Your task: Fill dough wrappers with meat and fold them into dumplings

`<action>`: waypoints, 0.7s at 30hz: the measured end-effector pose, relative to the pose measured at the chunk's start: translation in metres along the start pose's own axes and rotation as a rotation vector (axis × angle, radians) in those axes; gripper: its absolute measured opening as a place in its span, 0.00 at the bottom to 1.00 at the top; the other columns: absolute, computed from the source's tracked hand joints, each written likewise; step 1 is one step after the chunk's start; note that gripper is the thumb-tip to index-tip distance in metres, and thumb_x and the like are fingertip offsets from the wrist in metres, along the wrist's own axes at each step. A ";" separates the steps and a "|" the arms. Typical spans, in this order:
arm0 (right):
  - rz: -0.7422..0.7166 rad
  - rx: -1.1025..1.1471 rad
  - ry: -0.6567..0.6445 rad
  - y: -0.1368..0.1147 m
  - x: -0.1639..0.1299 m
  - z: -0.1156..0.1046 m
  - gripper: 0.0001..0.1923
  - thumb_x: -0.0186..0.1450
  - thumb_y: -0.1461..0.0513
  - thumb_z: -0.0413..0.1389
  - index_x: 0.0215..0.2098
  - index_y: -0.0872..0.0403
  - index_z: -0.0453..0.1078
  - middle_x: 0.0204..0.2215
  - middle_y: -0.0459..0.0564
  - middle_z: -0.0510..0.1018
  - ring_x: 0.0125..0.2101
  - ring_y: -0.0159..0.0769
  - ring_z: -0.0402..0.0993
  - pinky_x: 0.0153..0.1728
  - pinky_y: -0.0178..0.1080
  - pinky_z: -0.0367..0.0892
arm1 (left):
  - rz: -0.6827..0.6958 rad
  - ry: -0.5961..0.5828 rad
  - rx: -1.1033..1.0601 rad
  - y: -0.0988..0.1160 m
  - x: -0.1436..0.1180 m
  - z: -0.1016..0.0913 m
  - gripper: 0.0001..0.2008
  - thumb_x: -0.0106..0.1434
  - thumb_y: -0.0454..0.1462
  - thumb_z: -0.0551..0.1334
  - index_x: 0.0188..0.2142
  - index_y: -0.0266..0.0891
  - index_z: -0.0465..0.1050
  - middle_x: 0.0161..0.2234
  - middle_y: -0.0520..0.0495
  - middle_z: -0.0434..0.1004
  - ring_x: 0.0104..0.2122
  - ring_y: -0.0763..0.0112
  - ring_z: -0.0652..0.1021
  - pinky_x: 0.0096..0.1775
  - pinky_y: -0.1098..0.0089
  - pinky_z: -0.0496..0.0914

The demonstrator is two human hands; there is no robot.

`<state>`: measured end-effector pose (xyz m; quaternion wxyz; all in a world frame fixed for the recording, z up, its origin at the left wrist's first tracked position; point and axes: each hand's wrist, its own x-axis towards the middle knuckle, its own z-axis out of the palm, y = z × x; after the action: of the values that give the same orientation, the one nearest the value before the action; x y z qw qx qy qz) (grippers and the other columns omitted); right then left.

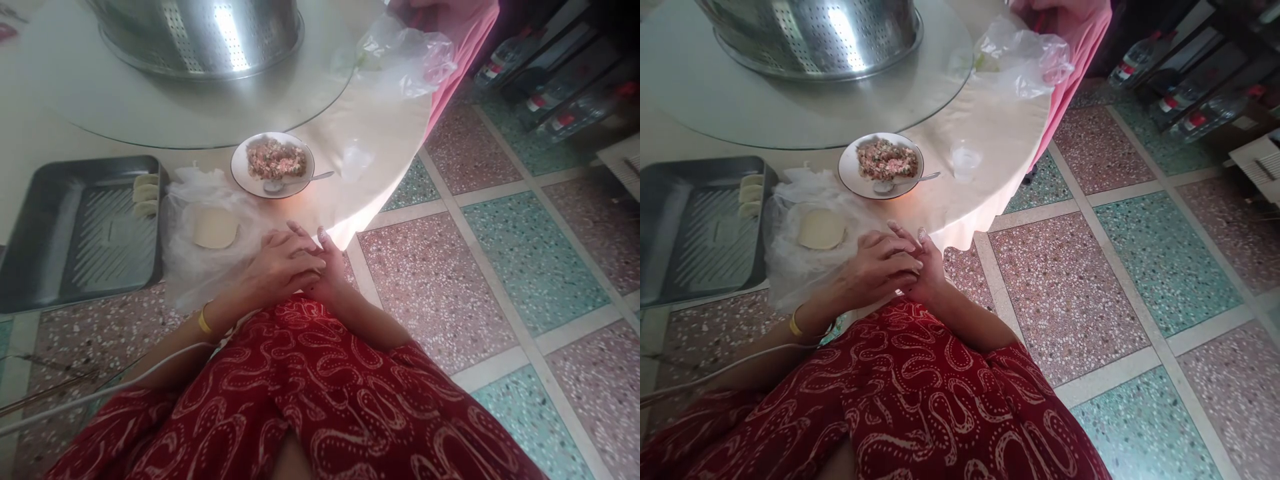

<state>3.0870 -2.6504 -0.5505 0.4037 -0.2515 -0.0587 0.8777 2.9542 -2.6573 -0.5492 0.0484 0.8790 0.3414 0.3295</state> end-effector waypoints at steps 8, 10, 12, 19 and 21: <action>-0.005 0.020 0.063 -0.003 -0.006 0.011 0.29 0.70 0.50 0.36 0.57 0.53 0.68 0.32 0.49 0.82 0.28 0.35 0.75 0.35 0.40 0.74 | -0.070 0.053 0.004 -0.007 -0.009 -0.006 0.05 0.68 0.40 0.60 0.40 0.45 0.74 0.39 0.51 0.80 0.40 0.64 0.74 0.43 0.58 0.65; 0.011 0.024 0.076 -0.002 -0.005 0.012 0.29 0.70 0.49 0.36 0.57 0.52 0.67 0.35 0.50 0.82 0.30 0.36 0.76 0.37 0.41 0.75 | -0.073 0.060 0.000 -0.006 -0.010 -0.003 0.05 0.68 0.39 0.59 0.39 0.45 0.74 0.38 0.52 0.80 0.40 0.64 0.74 0.43 0.58 0.65; 0.015 0.023 0.086 -0.002 -0.005 0.013 0.30 0.70 0.49 0.36 0.58 0.52 0.67 0.38 0.51 0.82 0.33 0.37 0.77 0.39 0.43 0.75 | -0.076 0.069 0.016 -0.005 -0.010 -0.001 0.06 0.68 0.39 0.59 0.37 0.46 0.75 0.37 0.52 0.80 0.39 0.63 0.74 0.42 0.58 0.65; 0.003 -0.002 0.021 0.002 0.001 0.000 0.29 0.69 0.48 0.37 0.56 0.51 0.67 0.36 0.51 0.82 0.34 0.38 0.77 0.41 0.44 0.74 | -0.076 0.070 -0.001 -0.007 -0.012 0.003 0.06 0.66 0.42 0.61 0.42 0.52 0.75 0.39 0.52 0.80 0.39 0.61 0.74 0.41 0.57 0.66; 0.002 -0.014 0.007 0.004 0.003 -0.005 0.28 0.69 0.48 0.39 0.56 0.50 0.68 0.34 0.49 0.81 0.32 0.36 0.75 0.39 0.41 0.73 | -0.073 0.031 -0.007 -0.010 -0.014 0.005 0.05 0.66 0.43 0.61 0.39 0.53 0.76 0.38 0.52 0.80 0.38 0.62 0.74 0.41 0.57 0.65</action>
<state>3.0856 -2.6515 -0.5574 0.4014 -0.2575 -0.0630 0.8767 2.9438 -2.6575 -0.5641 0.0579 0.8605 0.3726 0.3424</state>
